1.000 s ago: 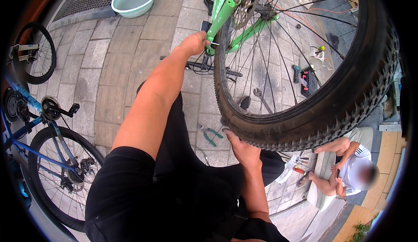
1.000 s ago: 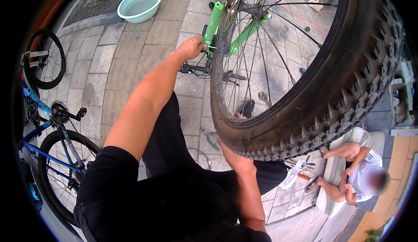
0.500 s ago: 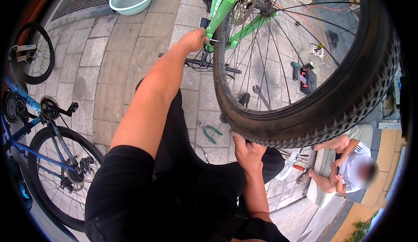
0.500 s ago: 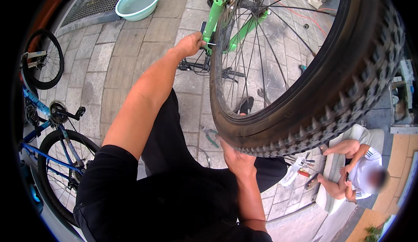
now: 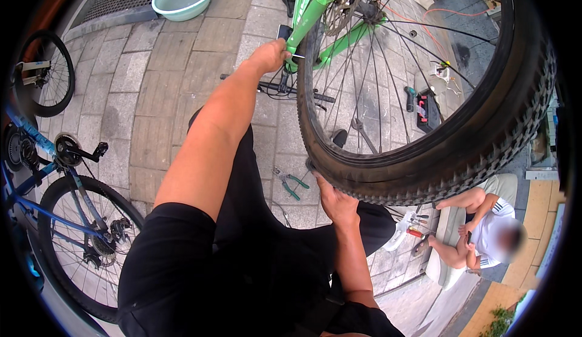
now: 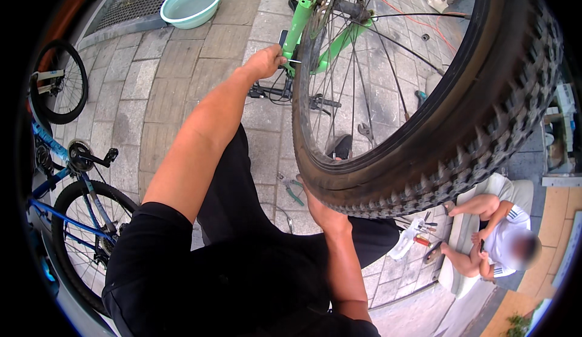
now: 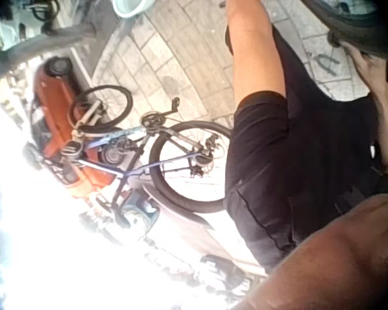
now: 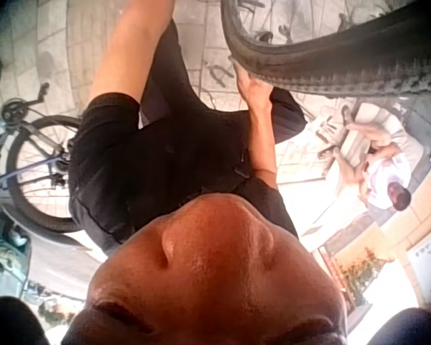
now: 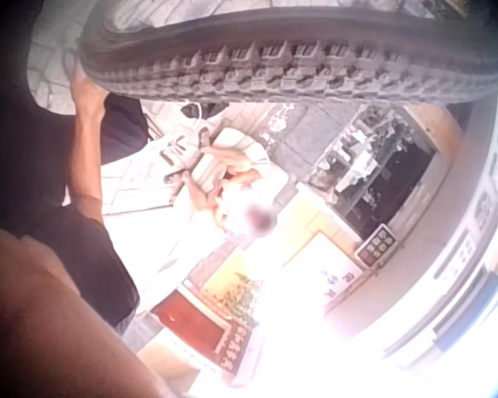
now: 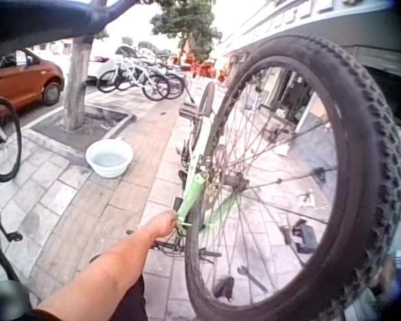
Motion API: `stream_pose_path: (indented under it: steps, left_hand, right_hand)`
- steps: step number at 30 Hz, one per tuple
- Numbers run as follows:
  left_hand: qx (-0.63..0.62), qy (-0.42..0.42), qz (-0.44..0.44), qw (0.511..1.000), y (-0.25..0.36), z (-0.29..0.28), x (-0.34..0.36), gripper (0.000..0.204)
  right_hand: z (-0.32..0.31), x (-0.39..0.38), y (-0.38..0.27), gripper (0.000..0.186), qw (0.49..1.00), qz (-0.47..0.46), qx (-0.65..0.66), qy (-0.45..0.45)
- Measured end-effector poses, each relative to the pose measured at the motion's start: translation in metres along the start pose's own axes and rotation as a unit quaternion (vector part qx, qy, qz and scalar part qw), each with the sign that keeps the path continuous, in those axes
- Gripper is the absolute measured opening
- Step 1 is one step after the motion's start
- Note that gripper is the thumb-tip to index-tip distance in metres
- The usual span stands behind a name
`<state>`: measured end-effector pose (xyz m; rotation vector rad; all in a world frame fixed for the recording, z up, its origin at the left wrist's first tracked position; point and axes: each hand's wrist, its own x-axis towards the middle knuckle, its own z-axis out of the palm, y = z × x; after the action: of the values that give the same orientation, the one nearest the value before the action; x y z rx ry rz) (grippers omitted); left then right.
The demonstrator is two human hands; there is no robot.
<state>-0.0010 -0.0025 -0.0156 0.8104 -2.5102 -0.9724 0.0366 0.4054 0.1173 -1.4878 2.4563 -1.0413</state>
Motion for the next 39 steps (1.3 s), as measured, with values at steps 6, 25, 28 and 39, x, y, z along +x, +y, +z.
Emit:
stream_pose_path:
  steps: [6, 25, 28, 39]
  left_hand:
    - [0.001, 0.001, -0.005, 1.000, 0.001, 0.002, 0.000, 0.030]
    - [-0.007, -0.022, -0.023, 0.999, 0.011, -0.007, -0.004, 0.029]
    - [-0.003, -0.013, -0.018, 1.000, 0.007, -0.007, -0.004, 0.030]
    - [0.001, -0.001, -0.009, 1.000, 0.002, 0.000, -0.001, 0.031]
  right_hand:
    - [0.013, 0.002, 0.016, 0.028, 0.996, -0.011, -0.087, -0.026]
    - [0.031, 0.038, 0.016, 0.041, 0.980, -0.022, -0.192, -0.043]
    - [0.023, 0.040, -0.004, 0.046, 0.992, 0.062, -0.104, -0.040]
    - [0.029, 0.013, 0.020, 0.030, 0.995, -0.041, -0.094, 0.009]
